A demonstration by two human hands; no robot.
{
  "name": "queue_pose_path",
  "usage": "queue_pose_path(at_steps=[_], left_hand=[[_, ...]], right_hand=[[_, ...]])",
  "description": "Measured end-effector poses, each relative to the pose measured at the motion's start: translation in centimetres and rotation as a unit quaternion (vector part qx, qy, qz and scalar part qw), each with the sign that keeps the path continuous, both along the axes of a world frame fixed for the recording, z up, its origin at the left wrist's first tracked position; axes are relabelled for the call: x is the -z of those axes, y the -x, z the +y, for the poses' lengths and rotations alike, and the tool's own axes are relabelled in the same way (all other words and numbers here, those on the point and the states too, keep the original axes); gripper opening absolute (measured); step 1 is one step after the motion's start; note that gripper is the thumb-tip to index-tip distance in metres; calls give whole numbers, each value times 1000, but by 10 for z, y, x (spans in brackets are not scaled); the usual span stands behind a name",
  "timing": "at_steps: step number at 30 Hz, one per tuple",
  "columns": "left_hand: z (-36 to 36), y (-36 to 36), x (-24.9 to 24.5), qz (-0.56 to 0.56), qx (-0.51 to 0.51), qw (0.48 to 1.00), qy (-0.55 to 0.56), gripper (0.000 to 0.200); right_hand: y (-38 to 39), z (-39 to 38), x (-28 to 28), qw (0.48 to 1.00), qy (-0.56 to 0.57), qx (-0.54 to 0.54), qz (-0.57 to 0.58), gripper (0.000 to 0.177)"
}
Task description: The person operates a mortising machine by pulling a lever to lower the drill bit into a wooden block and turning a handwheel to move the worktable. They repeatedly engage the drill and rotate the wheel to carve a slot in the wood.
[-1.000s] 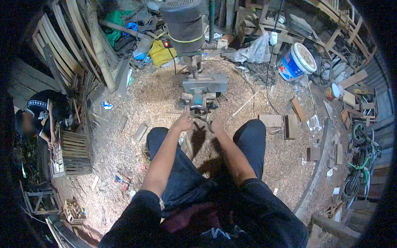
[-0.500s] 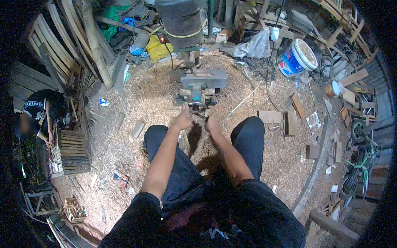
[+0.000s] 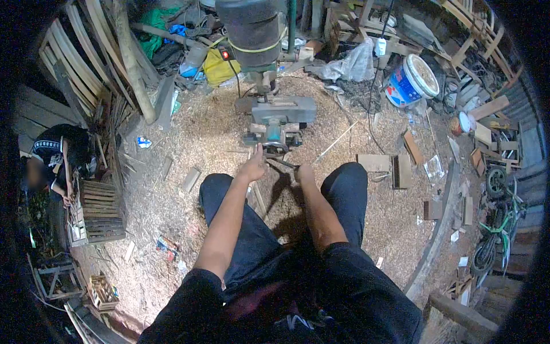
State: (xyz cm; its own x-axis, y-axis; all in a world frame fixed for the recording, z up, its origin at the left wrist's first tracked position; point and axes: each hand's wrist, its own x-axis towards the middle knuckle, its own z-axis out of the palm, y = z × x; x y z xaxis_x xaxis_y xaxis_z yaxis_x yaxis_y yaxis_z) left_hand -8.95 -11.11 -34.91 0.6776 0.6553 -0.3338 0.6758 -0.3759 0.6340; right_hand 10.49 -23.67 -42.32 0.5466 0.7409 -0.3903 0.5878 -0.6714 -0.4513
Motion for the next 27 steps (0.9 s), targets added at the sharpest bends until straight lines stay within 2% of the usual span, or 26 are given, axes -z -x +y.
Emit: queue_pose_path(at_steps=[2,4,5,7,11,13,14,15,16,19,21,22,24,26,27], left_hand=[[0,2,-3,-40,-14,998,-40,85],[10,3,-17,-83,-33,994,-59,79],[17,1,-21,-165,-62,981,-85,72],[33,0,-42,-196,-87,968,-132,70],[62,-15,-136,-276,-95,928,-231,69],[75,-31,-191,-324,-106,896,-283,73],[79,-41,-219,-366,-114,875,-295,76],[88,-52,-245,-401,-104,838,-355,79],[95,-61,-269,-432,-93,797,-412,82],[104,-84,-333,-383,-83,777,-492,81],[112,-97,-345,-351,-71,774,-522,80],[115,-101,-348,-341,-66,769,-536,79],[111,-100,-347,-330,-83,785,-518,78],[108,-99,-349,-321,-94,791,-513,78],[107,-99,-349,-322,-98,791,-511,79]], right_hand=[[6,5,-31,1000,10,-5,-24,26],[0,18,-53,995,-60,27,-71,30],[-4,26,-64,990,-95,43,-94,32],[-21,51,-96,978,-161,95,-95,33],[-79,119,-152,924,-360,78,-102,37],[-94,146,-221,880,-471,21,-60,35],[-123,187,-215,847,-523,19,-90,37],[-115,189,-271,846,-529,26,-68,40],[-122,210,-300,832,-553,39,-39,48],[-131,253,-400,818,-573,48,-30,81],[-150,293,-439,798,-601,32,26,101],[-150,299,-462,790,-613,8,18,68],[-146,300,-504,810,-580,-32,78,74],[-134,294,-540,860,-476,93,157,99],[-135,286,-551,855,-483,87,168,104]])
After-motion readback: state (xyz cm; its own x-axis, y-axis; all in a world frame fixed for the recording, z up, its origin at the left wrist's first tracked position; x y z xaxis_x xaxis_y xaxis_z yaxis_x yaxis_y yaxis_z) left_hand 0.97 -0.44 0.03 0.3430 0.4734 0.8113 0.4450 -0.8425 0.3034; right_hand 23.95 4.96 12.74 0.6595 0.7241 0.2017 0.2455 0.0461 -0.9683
